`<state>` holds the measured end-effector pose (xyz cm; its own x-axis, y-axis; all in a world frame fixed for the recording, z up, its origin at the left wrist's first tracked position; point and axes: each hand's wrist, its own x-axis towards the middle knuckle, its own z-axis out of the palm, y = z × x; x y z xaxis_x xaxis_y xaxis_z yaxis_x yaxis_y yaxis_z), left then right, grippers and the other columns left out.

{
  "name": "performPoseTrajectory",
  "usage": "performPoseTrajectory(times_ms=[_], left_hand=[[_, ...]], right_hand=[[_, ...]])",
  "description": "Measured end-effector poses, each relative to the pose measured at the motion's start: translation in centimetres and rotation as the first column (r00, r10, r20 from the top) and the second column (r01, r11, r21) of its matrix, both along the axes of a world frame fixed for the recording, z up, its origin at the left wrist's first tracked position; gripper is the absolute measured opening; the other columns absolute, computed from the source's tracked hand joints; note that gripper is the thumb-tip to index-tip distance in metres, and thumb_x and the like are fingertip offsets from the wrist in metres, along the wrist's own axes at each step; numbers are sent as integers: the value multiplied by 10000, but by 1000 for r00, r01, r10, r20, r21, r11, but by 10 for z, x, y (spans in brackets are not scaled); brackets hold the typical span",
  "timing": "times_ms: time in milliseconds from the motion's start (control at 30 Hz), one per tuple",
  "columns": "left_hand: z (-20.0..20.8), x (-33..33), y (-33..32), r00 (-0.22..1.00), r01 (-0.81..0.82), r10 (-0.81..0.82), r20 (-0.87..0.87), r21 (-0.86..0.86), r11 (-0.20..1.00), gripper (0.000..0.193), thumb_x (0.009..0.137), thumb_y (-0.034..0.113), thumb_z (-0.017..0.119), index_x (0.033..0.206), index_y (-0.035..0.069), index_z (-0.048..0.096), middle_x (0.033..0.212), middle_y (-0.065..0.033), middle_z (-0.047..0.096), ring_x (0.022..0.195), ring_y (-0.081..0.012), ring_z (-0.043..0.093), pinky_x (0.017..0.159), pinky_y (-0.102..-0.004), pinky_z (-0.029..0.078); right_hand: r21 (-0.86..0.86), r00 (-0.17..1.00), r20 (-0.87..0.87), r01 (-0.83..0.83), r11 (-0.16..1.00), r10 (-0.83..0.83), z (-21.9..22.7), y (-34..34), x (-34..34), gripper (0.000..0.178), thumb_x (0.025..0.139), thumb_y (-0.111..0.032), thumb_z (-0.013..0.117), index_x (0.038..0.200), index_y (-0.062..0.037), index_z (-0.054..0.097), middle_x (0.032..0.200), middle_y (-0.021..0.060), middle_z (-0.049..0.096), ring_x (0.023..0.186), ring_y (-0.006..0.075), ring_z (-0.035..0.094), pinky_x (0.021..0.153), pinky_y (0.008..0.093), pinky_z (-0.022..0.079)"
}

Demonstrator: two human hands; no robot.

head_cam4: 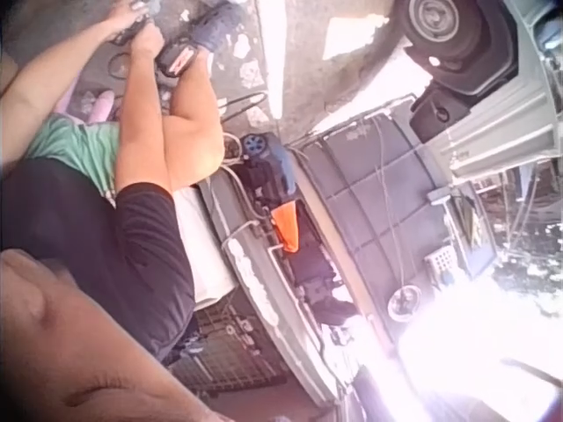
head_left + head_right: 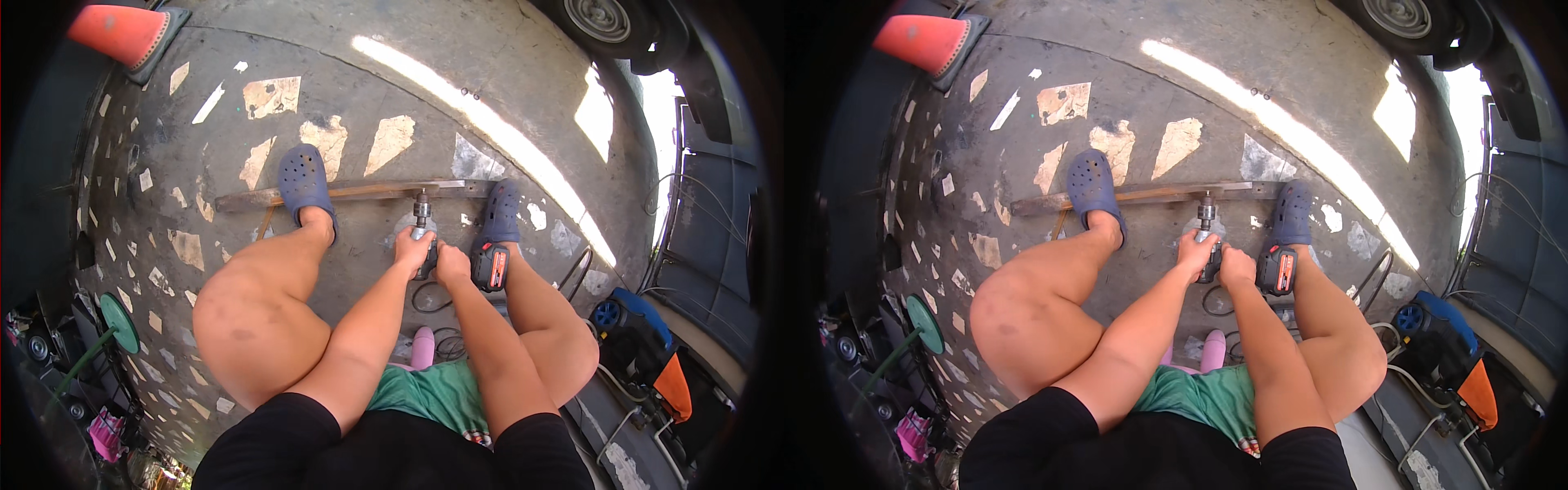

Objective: Using a power drill to make a hole in a metal bar.

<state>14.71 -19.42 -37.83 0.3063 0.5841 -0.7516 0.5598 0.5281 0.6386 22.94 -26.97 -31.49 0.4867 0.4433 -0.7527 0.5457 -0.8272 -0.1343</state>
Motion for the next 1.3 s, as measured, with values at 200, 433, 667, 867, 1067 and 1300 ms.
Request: performPoseTrajectory(times_ms=[200,433,667,867,1067,1300], left_hand=[[2,-5,9,998,-50,50,-22,23,999,385,791,248,800,1016,-55,721,860,-137,749,739,-194,673,686,-394,535],[1,-14,21,999,-26,27,-18,28,999,395,788,251,802,1031,-50,725,902,-137,755,751,-200,682,702,-389,542],[-12,-13,15,996,-5,11,-86,64,998,400,782,265,805,1027,-42,733,890,-145,754,775,-208,697,720,-394,546],[-18,-19,29,989,61,-36,-143,172,983,421,777,275,809,1039,-47,740,883,-160,756,798,-223,706,738,-395,546],[-1,-11,22,994,38,-26,-102,116,993,415,774,267,813,1025,-53,732,873,-161,752,774,-227,697,726,-401,540],[-4,-44,26,991,-58,69,-112,99,993,363,773,237,799,992,-44,729,858,-146,748,765,-200,689,702,-395,537]], right_hand=[[19,998,-42,-54,998,55,4,9,-2,276,910,-104,592,1159,-86,709,1137,246,737,1120,396,706,967,503,564],[34,998,-51,-20,999,21,5,20,-17,254,922,-122,580,1094,-41,749,1137,245,737,1106,393,712,952,499,570],[59,998,-25,-57,997,59,-16,7,-12,242,926,-147,611,1095,-45,750,1148,240,737,1130,389,703,961,494,568],[-6,993,-63,-100,995,99,-43,13,-16,275,849,-167,730,1092,-40,745,1146,231,741,1096,384,715,945,491,576],[58,999,-24,-43,997,45,-38,3,-15,245,923,-113,593,1098,-33,745,1144,246,736,1104,386,716,946,493,575],[60,990,-59,-123,991,126,-37,20,-37,255,947,-113,559,1091,-28,751,1150,248,735,1112,383,716,957,498,570]])
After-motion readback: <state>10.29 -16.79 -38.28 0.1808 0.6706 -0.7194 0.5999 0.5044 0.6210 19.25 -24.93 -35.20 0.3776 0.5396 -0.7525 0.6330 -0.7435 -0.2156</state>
